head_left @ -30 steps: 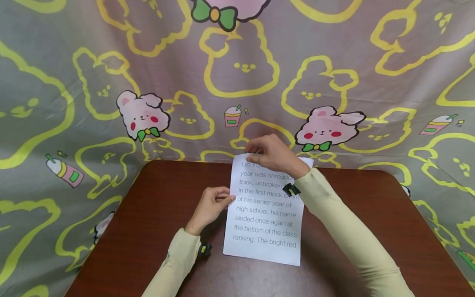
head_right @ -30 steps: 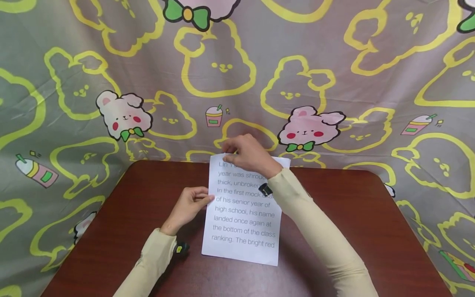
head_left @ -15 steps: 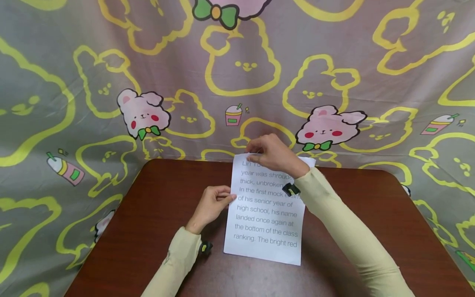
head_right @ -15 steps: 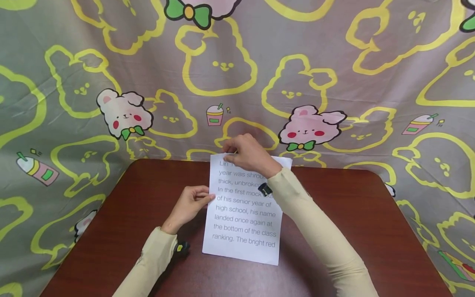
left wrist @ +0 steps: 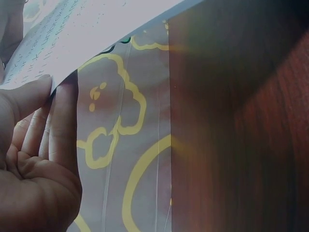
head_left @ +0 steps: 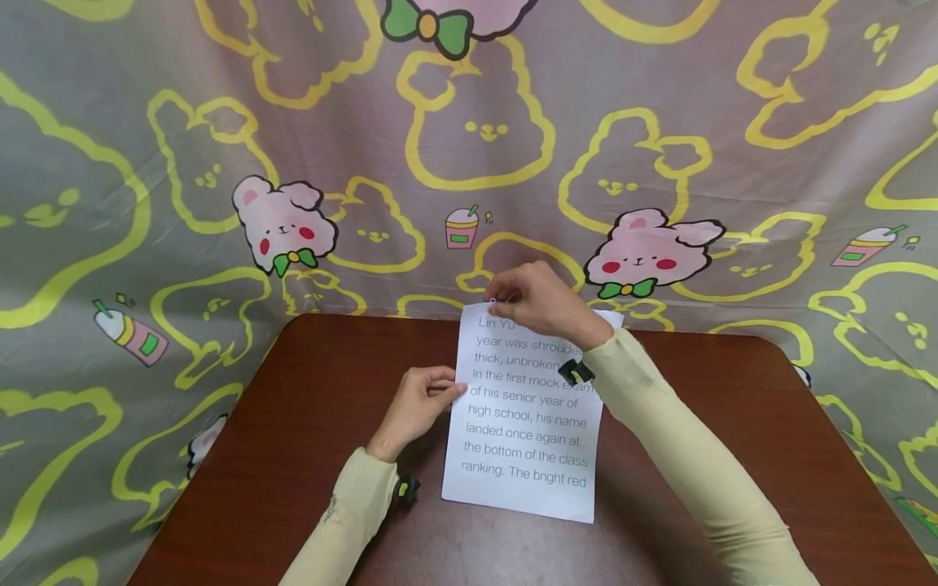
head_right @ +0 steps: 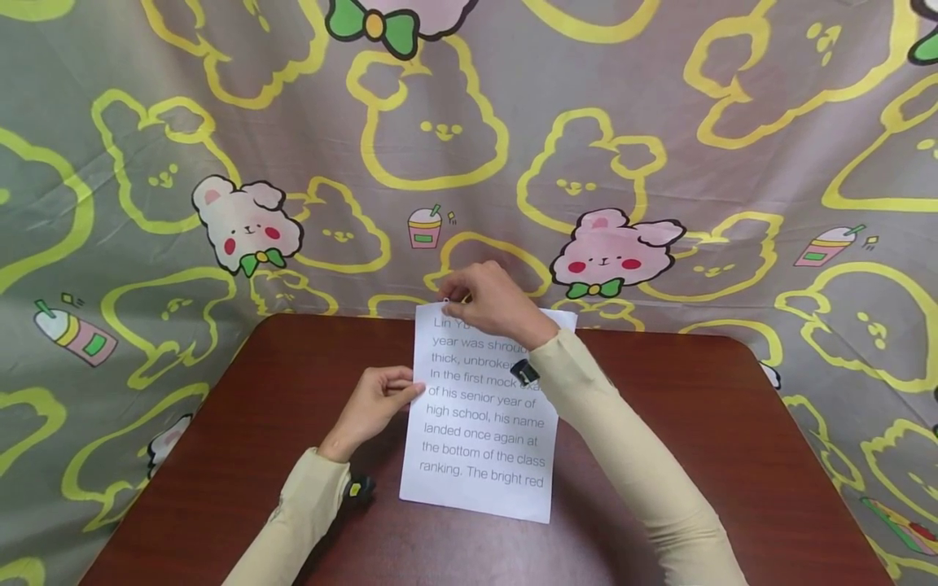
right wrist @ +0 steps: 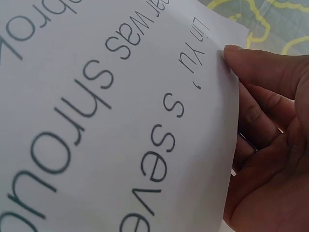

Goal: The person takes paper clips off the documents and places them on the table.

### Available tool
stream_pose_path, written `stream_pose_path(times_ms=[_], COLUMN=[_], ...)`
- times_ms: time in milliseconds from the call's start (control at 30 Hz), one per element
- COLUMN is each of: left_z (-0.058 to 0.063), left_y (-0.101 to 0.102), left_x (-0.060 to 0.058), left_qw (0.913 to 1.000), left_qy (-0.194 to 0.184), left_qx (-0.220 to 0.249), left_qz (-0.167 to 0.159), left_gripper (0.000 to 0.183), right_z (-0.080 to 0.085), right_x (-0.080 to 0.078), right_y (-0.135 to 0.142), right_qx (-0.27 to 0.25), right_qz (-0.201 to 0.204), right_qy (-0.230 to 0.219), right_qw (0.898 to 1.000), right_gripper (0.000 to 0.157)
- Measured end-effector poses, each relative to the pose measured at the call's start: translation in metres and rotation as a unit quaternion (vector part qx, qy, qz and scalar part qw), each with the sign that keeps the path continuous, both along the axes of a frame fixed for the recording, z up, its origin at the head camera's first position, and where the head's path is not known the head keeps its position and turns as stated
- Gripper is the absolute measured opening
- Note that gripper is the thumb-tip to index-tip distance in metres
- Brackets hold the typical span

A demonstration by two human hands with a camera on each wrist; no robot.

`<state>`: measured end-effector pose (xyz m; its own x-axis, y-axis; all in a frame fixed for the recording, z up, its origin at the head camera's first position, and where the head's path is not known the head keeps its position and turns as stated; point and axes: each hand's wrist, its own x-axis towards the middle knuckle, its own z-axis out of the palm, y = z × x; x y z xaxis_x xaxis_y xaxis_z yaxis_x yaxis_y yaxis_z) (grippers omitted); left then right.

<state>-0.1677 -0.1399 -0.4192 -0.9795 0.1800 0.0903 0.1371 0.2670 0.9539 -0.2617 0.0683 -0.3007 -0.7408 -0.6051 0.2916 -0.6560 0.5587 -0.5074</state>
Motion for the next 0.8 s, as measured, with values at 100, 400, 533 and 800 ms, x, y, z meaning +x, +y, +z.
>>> stream_pose_path(times_ms=[100,400,533,800], left_z=[0.000,-0.022,-0.029,-0.029], left_y=[0.000,-0.003,-0.004,-0.005], left_x=[0.001,-0.012,-0.015,-0.015], left_qw=[1.0000,1.0000,1.0000,0.9999], left_qy=[-0.002,-0.002,0.003,0.009], left_qx=[0.001,-0.003,0.003,0.010], left_qz=[0.002,0.006,0.009,0.007], left_gripper=[0.015,0.016,0.017,0.015], right_z=[0.001,0.004,0.005,0.007], right_x=[0.000,0.001,0.000,-0.001], right_y=[0.001,0.004,0.005,0.007], right_qx=[0.002,-0.006,-0.010,-0.013], right_qz=[-0.002,-0.003,-0.004,-0.001], right_qy=[-0.003,0.002,-0.002,-0.001], right_qw=[1.000,1.000,1.000,1.000], right_gripper=[0.007,0.007,0.008,0.007])
